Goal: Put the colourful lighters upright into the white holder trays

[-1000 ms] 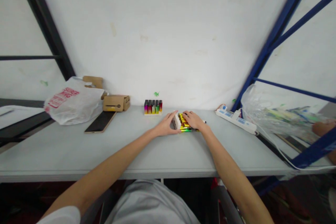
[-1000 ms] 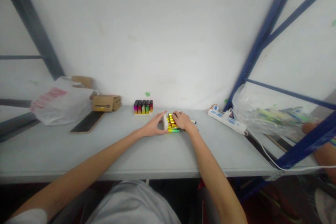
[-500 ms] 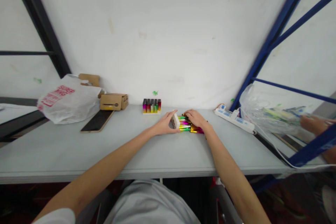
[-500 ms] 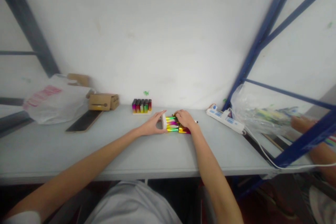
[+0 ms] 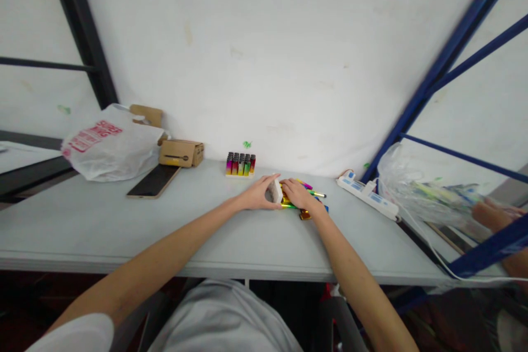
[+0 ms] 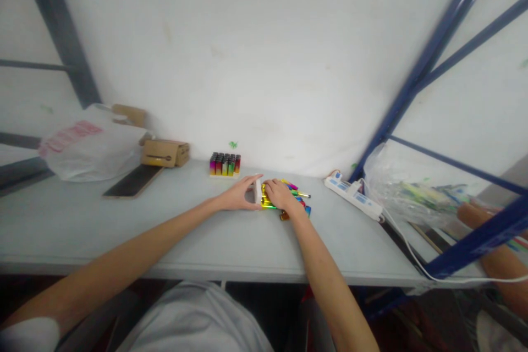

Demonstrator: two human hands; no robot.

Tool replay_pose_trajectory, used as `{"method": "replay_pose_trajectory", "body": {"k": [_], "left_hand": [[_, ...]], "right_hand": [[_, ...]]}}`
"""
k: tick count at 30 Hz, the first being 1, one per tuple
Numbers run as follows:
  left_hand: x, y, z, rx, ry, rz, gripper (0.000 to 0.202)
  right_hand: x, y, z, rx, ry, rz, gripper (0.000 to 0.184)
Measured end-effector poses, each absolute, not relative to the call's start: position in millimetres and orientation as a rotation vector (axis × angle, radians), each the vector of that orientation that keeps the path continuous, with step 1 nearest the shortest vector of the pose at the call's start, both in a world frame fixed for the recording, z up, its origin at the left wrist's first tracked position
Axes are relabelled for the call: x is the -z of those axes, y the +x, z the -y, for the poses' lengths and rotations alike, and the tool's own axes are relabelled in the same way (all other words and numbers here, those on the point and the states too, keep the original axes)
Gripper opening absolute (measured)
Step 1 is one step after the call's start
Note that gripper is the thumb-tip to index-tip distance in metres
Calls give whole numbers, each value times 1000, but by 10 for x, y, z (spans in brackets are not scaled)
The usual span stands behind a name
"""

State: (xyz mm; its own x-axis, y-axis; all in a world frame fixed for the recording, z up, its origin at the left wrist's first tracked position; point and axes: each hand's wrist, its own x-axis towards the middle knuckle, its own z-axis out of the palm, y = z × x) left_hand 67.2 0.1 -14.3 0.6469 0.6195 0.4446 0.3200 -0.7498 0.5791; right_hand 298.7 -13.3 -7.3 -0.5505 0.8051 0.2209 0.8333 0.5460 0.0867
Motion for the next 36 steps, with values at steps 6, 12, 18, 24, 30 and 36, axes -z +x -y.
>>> {"method": "replay_pose_trajectory", "body": {"k": [6,12,18,24,30,36], "left_hand": [[139,646,-7,-894,2390,-722,115],[167,752,2,-901,2314,-683,124],[160,768,8,-916,2311,-676,119],[73,543,-18,-884,2274,-646,107],[117,648,-19,-920,2272,-624,111],[77,475,-78,-883,2289,-721,106]], "right_hand": [[-84,3192,175,35,-1562,2385,36],[-130,2907,270,105,-1658,2325,36],[-86,2694,403,250,-1765,2500,35],[-209,2821,454,245,-1846,2493,35],[-129,2613,469,280,-1729,2532,36],[5,2660,432,341,-1748,2416,35]]}}
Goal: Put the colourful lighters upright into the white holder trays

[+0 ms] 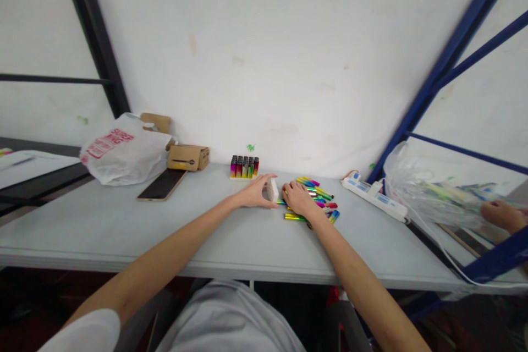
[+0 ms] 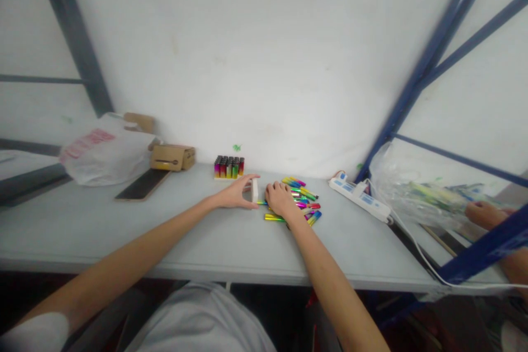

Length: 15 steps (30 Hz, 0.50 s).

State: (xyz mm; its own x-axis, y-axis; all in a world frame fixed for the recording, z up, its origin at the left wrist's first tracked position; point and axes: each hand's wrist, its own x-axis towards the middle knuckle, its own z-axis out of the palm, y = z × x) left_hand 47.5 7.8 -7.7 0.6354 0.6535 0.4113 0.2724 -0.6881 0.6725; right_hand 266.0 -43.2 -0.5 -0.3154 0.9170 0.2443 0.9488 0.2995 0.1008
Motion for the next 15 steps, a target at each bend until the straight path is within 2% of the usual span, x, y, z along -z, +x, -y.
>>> {"method": "replay_pose_trajectory", "body": {"k": [5,10,15], "left_hand": [[13,148,32,-921,2396,-887,98],[35,-11,163,-940,2537,-962,75],[71,39,132,-958,2528,-1014,72]], "right_hand": [[-14,2842,361,222,-1649,2406,30],[-123,2683,411,59,-1352,2387,37],[-290,2576,518,-234,-1202,2297,34]]}}
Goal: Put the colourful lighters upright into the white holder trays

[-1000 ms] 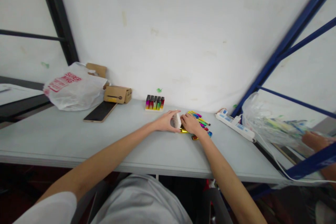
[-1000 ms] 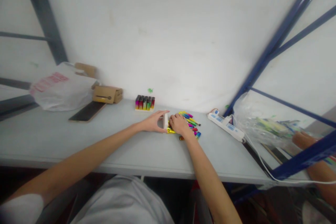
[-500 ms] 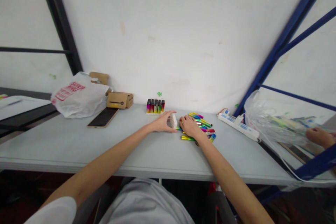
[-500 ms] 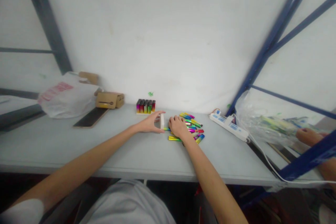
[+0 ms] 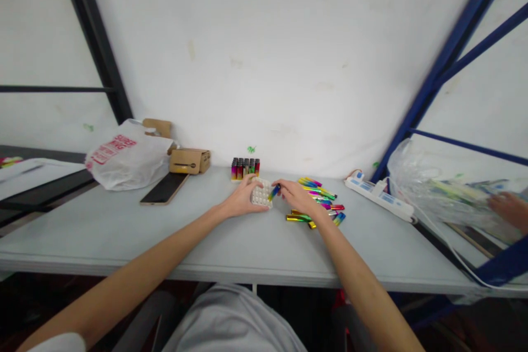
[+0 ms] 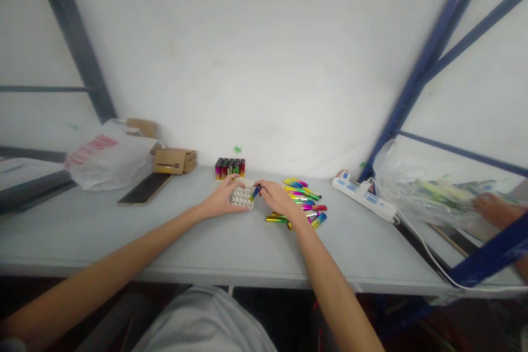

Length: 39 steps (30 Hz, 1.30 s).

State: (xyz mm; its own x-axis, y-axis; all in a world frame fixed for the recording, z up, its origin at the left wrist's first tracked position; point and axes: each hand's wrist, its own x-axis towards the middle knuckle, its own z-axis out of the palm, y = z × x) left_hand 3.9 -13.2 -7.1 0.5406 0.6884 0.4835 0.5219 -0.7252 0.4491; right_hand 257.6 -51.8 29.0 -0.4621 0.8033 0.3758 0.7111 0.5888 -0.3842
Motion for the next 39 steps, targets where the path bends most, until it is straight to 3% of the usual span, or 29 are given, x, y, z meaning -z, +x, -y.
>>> {"method": "replay_pose_trajectory", "body": {"k": [4,14,23,28,32,39], "left_hand": [[95,84,124,-929,2518,-1019,70],[132,131,269,-741,2544,-1107,72],[106,-7,331,-594,2622,-1141,78],[5,-115,298,-593,2693,-1117,67],[7,-116,258,-642,2701,-1215,52],[66,11,198,-543,2804,-1381,43]], "right_hand": [[-315,2568,569,-431,-1218,2231,31],[-331,2945,302,-166,-1388,1645,25],[-244,3451,279,-17,-1706,2083,17],[-112,3501,160,169,-1723,2028,28],[56,3493,54,92,-1836,2018,41],[56,3461,-35,1,-1793,2106,32]]}}
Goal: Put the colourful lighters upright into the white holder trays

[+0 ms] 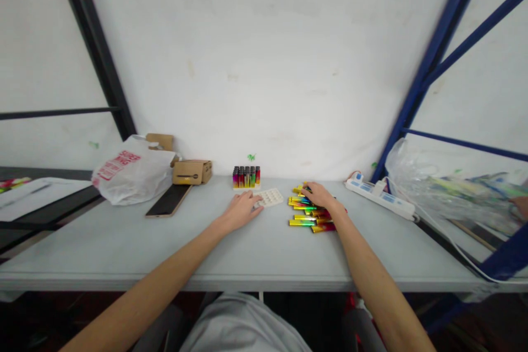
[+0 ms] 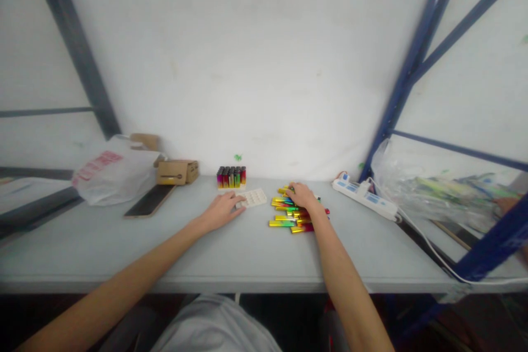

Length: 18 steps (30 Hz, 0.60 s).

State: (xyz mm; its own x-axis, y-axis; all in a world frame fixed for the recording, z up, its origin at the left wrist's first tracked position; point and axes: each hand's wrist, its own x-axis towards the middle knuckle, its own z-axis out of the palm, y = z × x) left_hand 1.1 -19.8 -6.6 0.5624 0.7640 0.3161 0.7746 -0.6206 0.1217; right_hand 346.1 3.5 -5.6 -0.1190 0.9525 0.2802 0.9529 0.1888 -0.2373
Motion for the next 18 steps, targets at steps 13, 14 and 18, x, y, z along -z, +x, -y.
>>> {"method": "replay_pose_trajectory", "body": {"k": [13,14,18], "left_hand": [[-92,623,-124,323,-2758,1435,37],[-109,675,-152,317,-2746,1453,37],[-162,847,-295,270,-2677,1557,35]], "right_hand": [[14,3488,-27,-79,-1810,2060,27],[-4,3485,-16,-75,-1813,2053,25],[-60,3477,32,-57,-1835,2000,27]]}}
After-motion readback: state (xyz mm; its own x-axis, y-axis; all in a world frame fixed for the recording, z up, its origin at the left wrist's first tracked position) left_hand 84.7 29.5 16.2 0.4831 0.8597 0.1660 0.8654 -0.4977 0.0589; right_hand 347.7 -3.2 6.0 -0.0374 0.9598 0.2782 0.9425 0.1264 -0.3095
